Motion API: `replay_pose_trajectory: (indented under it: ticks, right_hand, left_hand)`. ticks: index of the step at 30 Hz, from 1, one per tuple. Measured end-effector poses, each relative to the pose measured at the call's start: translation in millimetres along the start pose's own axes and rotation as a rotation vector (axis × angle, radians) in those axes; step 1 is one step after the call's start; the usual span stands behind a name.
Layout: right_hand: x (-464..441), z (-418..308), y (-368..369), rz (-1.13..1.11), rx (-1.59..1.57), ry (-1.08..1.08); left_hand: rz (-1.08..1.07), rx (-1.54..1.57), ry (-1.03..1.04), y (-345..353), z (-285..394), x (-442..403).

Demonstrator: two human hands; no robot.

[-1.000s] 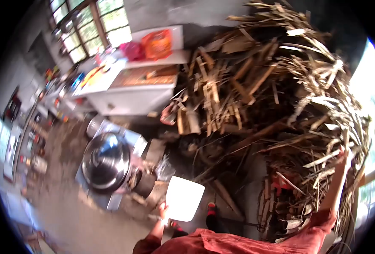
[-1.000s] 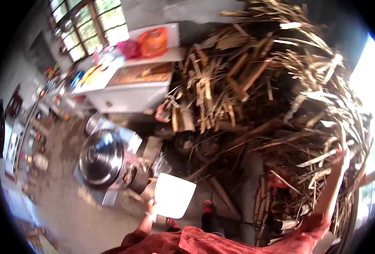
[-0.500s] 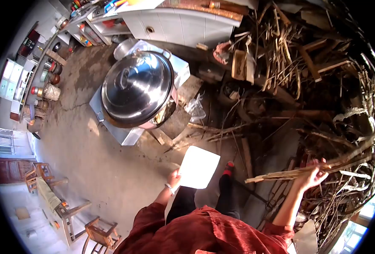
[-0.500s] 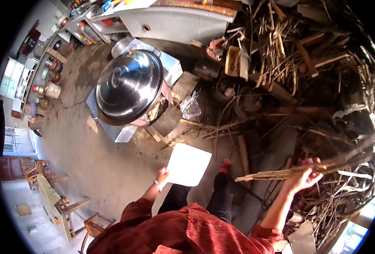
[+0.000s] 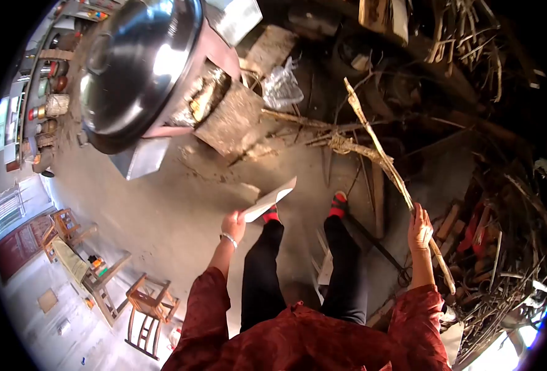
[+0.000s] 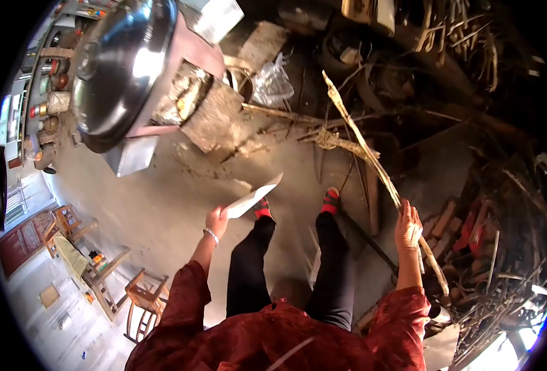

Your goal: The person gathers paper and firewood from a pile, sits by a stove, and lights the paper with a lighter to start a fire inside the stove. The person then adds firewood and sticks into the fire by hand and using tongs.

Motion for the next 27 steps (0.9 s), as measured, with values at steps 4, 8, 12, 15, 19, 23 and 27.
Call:
replay_pose_trajectory:
  ticks: [4, 8, 12, 15, 19, 23, 27]
  right_hand:
    - [-4, 4, 67, -0.211, 0.005, -0.073]
    - [-49, -33, 141, -0.264, -0.064, -0.266]
    - [-98, -103, 179, -0.070, 0.054, -0.458]
    - [-76, -170, 233, -0.248, -0.175, -0.474]
    - [122, -233, 394, -1.224, 0.059, -1.013]
    - [265, -212, 447, -1.381, 0.256, -1.295]
    - [295, -192, 499, -1.309, 0.244, -1.221]
  left_hand:
    - [-0.176, -0.091, -0.031, 45, -3, -25]
    - [-0.169, -0.167, 0.135, 81, 5, -32]
    - [-0.333, -0.269, 0.247, 125, 5, -31]
    - [-0.389, -0.400, 0.242, 145, -7, -37]
    - [-0.437, -0.516, 0.193, 165, -23, -45]
    - [-0.446, -0.423, 0.193, 165, -8, -62]
    - [-0.465, -0.264, 0.273, 163, -8, -88]
Point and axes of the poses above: each hand's wrist, its own x-axis away from the middle knuckle, its own y-axis out of the palm, z = x × y, the point moved 8 cm from there along -x, towards the middle knuckle, and after that the axes turned 5 degrees about -z, right-handed, at the moved point
